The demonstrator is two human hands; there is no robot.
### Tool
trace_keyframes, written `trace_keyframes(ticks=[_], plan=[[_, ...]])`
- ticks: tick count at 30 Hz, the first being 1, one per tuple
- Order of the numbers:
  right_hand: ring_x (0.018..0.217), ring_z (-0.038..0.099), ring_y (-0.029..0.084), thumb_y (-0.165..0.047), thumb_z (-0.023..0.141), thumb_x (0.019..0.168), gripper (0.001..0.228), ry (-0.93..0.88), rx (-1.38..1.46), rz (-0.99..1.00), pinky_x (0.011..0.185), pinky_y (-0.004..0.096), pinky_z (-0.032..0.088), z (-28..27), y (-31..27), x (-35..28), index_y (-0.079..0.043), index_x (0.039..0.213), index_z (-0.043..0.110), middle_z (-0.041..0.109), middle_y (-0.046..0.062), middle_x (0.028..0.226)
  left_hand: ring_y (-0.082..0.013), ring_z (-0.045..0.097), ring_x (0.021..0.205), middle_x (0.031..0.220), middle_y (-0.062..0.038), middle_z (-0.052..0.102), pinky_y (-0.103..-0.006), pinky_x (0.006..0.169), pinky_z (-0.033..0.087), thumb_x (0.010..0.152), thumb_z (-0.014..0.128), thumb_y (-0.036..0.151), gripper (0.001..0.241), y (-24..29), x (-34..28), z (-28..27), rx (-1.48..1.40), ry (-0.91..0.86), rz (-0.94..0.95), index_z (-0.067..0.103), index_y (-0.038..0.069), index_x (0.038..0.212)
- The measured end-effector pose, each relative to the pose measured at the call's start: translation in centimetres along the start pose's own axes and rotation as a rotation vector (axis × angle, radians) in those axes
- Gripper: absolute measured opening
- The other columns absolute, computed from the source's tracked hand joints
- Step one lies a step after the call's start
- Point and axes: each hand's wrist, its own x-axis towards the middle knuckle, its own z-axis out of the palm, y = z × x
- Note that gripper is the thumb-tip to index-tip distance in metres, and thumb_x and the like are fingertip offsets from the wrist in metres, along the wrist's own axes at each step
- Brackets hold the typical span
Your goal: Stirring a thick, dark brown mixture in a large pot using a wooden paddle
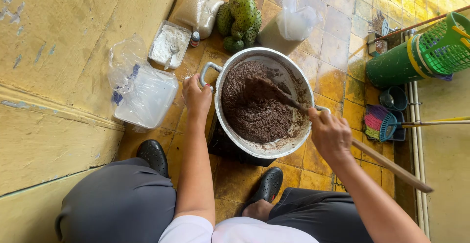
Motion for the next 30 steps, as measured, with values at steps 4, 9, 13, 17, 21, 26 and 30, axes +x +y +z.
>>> trace_keyframes(ticks=[4, 9, 13, 17, 21, 26, 30], plan=[[0.063, 0.066, 0.014, -0.019, 0.066, 0.095, 0.012, -0.198, 0.079, -0.023, 0.059, 0.028, 0.047, 2.4, 0.0, -1.7, -0.027, 0.102, 0.073, 0.065, -0.003, 0.077, -0.0382, 0.054, 0.131, 0.138, -0.009, 0.056, -0.0690, 0.116, 0.027, 0.086, 0.063, 0.022, 0.052, 0.6, -0.1, -0.2, 0.006, 0.005, -0.007, 0.062, 0.017, 0.138], [0.069, 0.070, 0.017, -0.032, 0.069, 0.093, 0.014, -0.206, -0.013, 0.085, 0.064, 0.031, 0.048, 1.0, 2.7, -0.5, -0.030, 0.107, 0.071, 0.064, -0.004, 0.082, -0.0371, 0.052, 0.132, 0.138, -0.004, 0.054, -0.0710, 0.115, 0.026, 0.087, 0.063, 0.023, 0.051, 0.4, -0.2, -0.7, 0.047, -0.001, -0.017, 0.062, 0.020, 0.138], [0.075, 0.071, 0.021, -0.035, 0.064, 0.096, 0.016, -0.437, -0.061, 0.147, 0.067, 0.034, 0.046, 7.8, 6.0, -4.2, -0.026, 0.109, 0.069, 0.067, 0.000, 0.089, -0.0371, 0.052, 0.133, 0.138, -0.006, 0.054, -0.0710, 0.115, 0.026, 0.088, 0.062, 0.021, 0.050, 0.3, -0.2, -0.3, 0.052, -0.005, -0.021, 0.063, 0.018, 0.138], [0.074, 0.073, 0.024, -0.018, 0.059, 0.089, 0.027, -0.706, -0.068, 0.126, 0.070, 0.038, 0.052, 6.9, 6.5, -4.5, -0.019, 0.115, 0.068, 0.070, 0.006, 0.095, -0.0362, 0.054, 0.129, 0.137, -0.005, 0.054, -0.0630, 0.112, 0.035, 0.087, 0.063, 0.021, 0.047, 0.3, -0.8, -1.4, 0.072, 0.010, 0.003, 0.065, 0.020, 0.134], [0.074, 0.077, 0.022, -0.024, 0.061, 0.099, 0.024, -1.153, 0.166, 0.245, 0.072, 0.037, 0.061, 0.2, 4.7, -2.1, -0.014, 0.117, 0.073, 0.075, 0.010, 0.094, -0.0333, 0.057, 0.125, 0.130, -0.007, 0.058, -0.0552, 0.109, 0.040, 0.089, 0.061, 0.012, 0.044, -0.3, 0.0, -1.6, -0.016, -0.037, 0.019, 0.068, 0.016, 0.132], [0.090, 0.075, 0.028, -0.037, 0.066, 0.096, 0.034, -1.290, 0.460, 0.379, 0.075, 0.041, 0.058, 3.5, 1.5, -5.4, -0.014, 0.121, 0.071, 0.076, 0.012, 0.101, -0.0349, 0.060, 0.123, 0.129, -0.007, 0.062, -0.0534, 0.106, 0.042, 0.084, 0.063, 0.015, 0.043, -1.4, 0.7, -0.8, 0.027, -0.002, 0.096, 0.071, 0.013, 0.126], [0.113, 0.070, 0.039, -0.045, 0.064, 0.094, 0.047, -1.279, 0.716, 0.566, 0.092, 0.049, 0.054, 6.7, -2.5, -6.5, -0.013, 0.128, 0.071, 0.074, 0.022, 0.116, -0.0291, 0.060, 0.123, 0.129, -0.003, 0.063, -0.0526, 0.109, 0.037, 0.084, 0.063, 0.020, 0.044, -1.9, 1.2, -0.3, 0.089, -0.012, 0.108, 0.070, 0.015, 0.128]])
